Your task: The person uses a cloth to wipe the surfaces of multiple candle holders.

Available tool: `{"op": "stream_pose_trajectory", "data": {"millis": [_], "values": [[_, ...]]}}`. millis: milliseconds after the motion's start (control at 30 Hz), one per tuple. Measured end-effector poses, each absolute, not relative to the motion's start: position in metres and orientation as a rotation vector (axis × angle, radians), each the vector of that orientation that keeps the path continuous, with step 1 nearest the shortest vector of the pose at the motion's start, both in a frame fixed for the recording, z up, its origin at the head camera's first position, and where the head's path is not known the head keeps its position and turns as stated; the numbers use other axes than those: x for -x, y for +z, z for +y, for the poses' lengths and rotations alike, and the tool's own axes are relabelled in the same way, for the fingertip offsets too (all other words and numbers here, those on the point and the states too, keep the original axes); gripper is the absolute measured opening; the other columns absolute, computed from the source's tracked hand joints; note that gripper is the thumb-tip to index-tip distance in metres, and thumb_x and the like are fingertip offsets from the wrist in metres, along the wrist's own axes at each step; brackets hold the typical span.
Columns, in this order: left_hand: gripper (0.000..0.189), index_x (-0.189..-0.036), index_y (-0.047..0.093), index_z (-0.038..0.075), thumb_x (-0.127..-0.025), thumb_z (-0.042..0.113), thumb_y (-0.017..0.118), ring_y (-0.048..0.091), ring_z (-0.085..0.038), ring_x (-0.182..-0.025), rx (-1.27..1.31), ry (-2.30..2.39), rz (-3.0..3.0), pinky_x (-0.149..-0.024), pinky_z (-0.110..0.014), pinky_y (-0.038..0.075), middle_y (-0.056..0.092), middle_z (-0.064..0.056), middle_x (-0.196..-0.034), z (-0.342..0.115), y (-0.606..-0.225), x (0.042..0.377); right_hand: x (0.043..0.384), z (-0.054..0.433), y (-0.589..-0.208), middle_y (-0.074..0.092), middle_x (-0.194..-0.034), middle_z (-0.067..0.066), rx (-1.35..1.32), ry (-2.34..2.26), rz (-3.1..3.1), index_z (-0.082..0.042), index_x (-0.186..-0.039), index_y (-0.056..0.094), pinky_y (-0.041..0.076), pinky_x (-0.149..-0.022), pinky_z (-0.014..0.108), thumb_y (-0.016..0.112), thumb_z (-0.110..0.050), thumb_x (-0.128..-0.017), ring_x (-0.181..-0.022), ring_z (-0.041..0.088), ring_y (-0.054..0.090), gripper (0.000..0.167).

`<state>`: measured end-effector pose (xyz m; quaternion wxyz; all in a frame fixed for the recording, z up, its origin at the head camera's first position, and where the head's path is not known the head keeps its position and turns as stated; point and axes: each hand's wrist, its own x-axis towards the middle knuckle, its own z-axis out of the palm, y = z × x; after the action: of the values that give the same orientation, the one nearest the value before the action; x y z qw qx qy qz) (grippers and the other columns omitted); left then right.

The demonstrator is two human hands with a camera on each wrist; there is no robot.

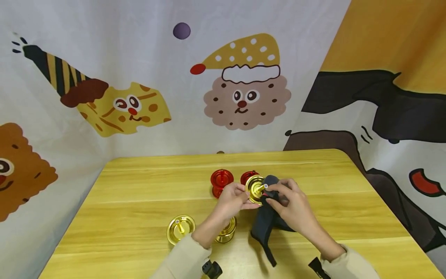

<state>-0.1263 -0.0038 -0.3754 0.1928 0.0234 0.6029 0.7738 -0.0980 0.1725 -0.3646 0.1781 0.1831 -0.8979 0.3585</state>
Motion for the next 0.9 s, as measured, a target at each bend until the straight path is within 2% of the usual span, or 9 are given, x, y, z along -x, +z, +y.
{"op": "stream_pose_trajectory", "data": {"millis": [167, 267, 367, 500, 633, 733, 800, 900], "values": [[0.027, -0.116, 0.036, -0.013, -0.090, -0.010, 0.043, 0.064, -0.040, -0.074, -0.128, 2.145, 1.639, -0.070, -0.038, 0.055, 0.055, -0.025, -0.096, -0.008, -0.375, 0.129, 0.098, 0.171, -0.366, 0.051, -0.099, 0.010, -0.524, 1.078, -2.502, -0.007, -0.092, 0.068, 0.055, -0.062, 0.031, 0.072, 0.011, -0.070, -0.081, 0.021, 0.055, 0.029], [0.038, -0.126, 0.031, -0.016, -0.092, -0.007, 0.043, 0.064, -0.040, -0.078, -0.147, 2.139, 1.636, -0.071, -0.037, 0.055, 0.056, -0.028, -0.096, -0.014, -0.372, 0.129, 0.101, 0.174, -0.364, 0.052, -0.103, 0.011, -0.598, 1.144, -2.472, -0.006, -0.095, 0.068, 0.055, -0.066, 0.033, 0.070, 0.012, -0.072, -0.087, 0.025, 0.057, 0.029], [0.045, -0.130, 0.027, -0.018, -0.091, -0.004, 0.045, 0.065, -0.036, -0.078, -0.134, 2.138, 1.651, -0.072, -0.034, 0.054, 0.055, -0.027, -0.096, -0.020, -0.369, 0.132, 0.104, 0.180, -0.362, 0.052, -0.106, 0.012, -0.679, 1.246, -2.442, -0.003, -0.099, 0.067, 0.054, -0.072, 0.029, 0.068, 0.012, -0.074, -0.090, 0.020, 0.058, 0.030], [0.036, -0.123, 0.037, -0.020, -0.091, -0.003, 0.046, 0.066, -0.031, -0.077, -0.151, 2.130, 1.673, -0.071, -0.032, 0.055, 0.059, -0.025, -0.089, -0.026, -0.363, 0.135, 0.107, 0.189, -0.357, 0.051, -0.109, 0.014, -0.748, 1.392, -2.364, 0.001, -0.101, 0.066, 0.051, -0.077, 0.020, 0.064, 0.016, -0.074, -0.092, 0.009, 0.056, 0.031], [0.011, -0.096, 0.050, -0.012, -0.091, -0.003, 0.046, 0.067, -0.028, -0.073, -0.171, 2.140, 1.667, -0.070, -0.033, 0.055, 0.062, -0.019, -0.075, -0.028, -0.358, 0.136, 0.109, 0.196, -0.354, 0.050, -0.113, 0.016, -0.799, 1.474, -2.335, 0.002, -0.105, 0.065, 0.050, -0.076, 0.016, 0.063, 0.016, -0.076, -0.093, 0.008, 0.054, 0.033], [0.011, -0.080, 0.048, -0.004, -0.091, -0.002, 0.047, 0.067, -0.026, -0.071, -0.176, 2.142, 1.638, -0.071, -0.034, 0.055, 0.063, -0.016, -0.069, -0.027, -0.356, 0.136, 0.110, 0.196, -0.355, 0.049, -0.116, 0.016, -0.836, 1.487, -2.346, 0.001, -0.108, 0.064, 0.049, -0.075, 0.016, 0.063, 0.015, -0.076, -0.096, 0.007, 0.054, 0.035], [0.012, -0.080, 0.049, -0.002, -0.092, 0.000, 0.048, 0.067, -0.024, -0.069, -0.174, 2.136, 1.625, -0.070, -0.032, 0.055, 0.063, -0.014, -0.069, -0.025, -0.356, 0.135, 0.110, 0.195, -0.356, 0.049, -0.116, 0.017, -0.851, 1.503, -2.329, 0.001, -0.108, 0.063, 0.051, -0.073, 0.017, 0.062, 0.018, -0.075, -0.096, 0.007, 0.054, 0.036], [0.014, -0.088, 0.053, -0.005, -0.093, 0.007, 0.050, 0.065, -0.019, -0.065, -0.159, 2.115, 1.657, -0.067, -0.028, 0.055, 0.063, -0.011, -0.070, -0.022, -0.358, 0.134, 0.109, 0.193, -0.359, 0.049, -0.115, 0.018, -0.841, 1.523, -2.299, 0.002, -0.105, 0.065, 0.052, -0.072, 0.020, 0.061, 0.022, -0.073, -0.095, 0.007, 0.055, 0.038]]}}
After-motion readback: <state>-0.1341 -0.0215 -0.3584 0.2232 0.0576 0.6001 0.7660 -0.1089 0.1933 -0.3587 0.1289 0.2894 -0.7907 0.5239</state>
